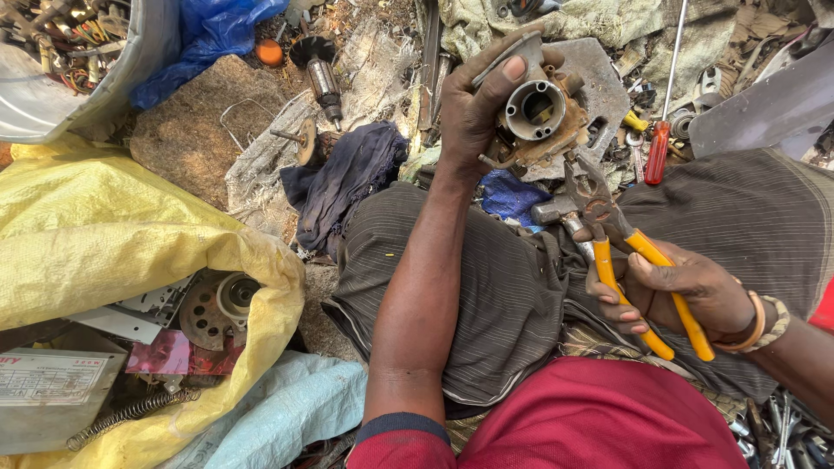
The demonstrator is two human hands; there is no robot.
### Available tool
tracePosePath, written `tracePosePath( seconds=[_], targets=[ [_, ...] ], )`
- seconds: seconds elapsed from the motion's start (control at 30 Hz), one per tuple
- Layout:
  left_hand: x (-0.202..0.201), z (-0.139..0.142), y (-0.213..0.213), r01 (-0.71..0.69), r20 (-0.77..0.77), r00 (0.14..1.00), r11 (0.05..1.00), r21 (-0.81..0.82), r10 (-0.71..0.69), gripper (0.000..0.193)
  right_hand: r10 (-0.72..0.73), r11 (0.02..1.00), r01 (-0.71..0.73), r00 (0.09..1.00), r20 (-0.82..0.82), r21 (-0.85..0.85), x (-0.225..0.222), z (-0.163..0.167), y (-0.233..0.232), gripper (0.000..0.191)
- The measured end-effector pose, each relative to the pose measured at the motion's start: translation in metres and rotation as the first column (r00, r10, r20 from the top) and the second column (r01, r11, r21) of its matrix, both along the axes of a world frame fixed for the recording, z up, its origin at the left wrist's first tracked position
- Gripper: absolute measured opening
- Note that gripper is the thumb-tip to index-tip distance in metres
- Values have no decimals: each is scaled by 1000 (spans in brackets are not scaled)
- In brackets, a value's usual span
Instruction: The person is repairing a metal part, possibly a carburetor, using a hammer, screwdriver, and pliers. They are sitting on the ground surrounded by various tools and scrap materials.
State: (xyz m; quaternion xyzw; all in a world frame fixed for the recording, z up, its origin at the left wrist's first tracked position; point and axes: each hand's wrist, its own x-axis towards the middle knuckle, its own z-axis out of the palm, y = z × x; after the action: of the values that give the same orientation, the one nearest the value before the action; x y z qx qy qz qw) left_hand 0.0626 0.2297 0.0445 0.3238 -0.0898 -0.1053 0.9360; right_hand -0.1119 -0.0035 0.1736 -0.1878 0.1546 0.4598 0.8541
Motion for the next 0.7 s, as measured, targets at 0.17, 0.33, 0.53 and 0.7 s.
tracePosePath(
  seconds=[0.17,0.33,0.53,0.7],
  targets=[
    [-5,-8,-6,-234,102,972,856,462,210,64,660,-1,89,749,66,-996,0,-7,11,71],
    [1,-14,-10,-104,-85,987,950,296,134,74,458,526,-52,858,231,-849,5,-17,-18,57],
    [2,-14,-9,-19,-128,991,996,82,30,73,49,979,-42,998,30,-199,-18,-34,-37,45],
    [2,-11,-5,-131,29,991,956,262,128,62,552,316,58,801,233,-947,-28,-41,-31,76]
  ],
)
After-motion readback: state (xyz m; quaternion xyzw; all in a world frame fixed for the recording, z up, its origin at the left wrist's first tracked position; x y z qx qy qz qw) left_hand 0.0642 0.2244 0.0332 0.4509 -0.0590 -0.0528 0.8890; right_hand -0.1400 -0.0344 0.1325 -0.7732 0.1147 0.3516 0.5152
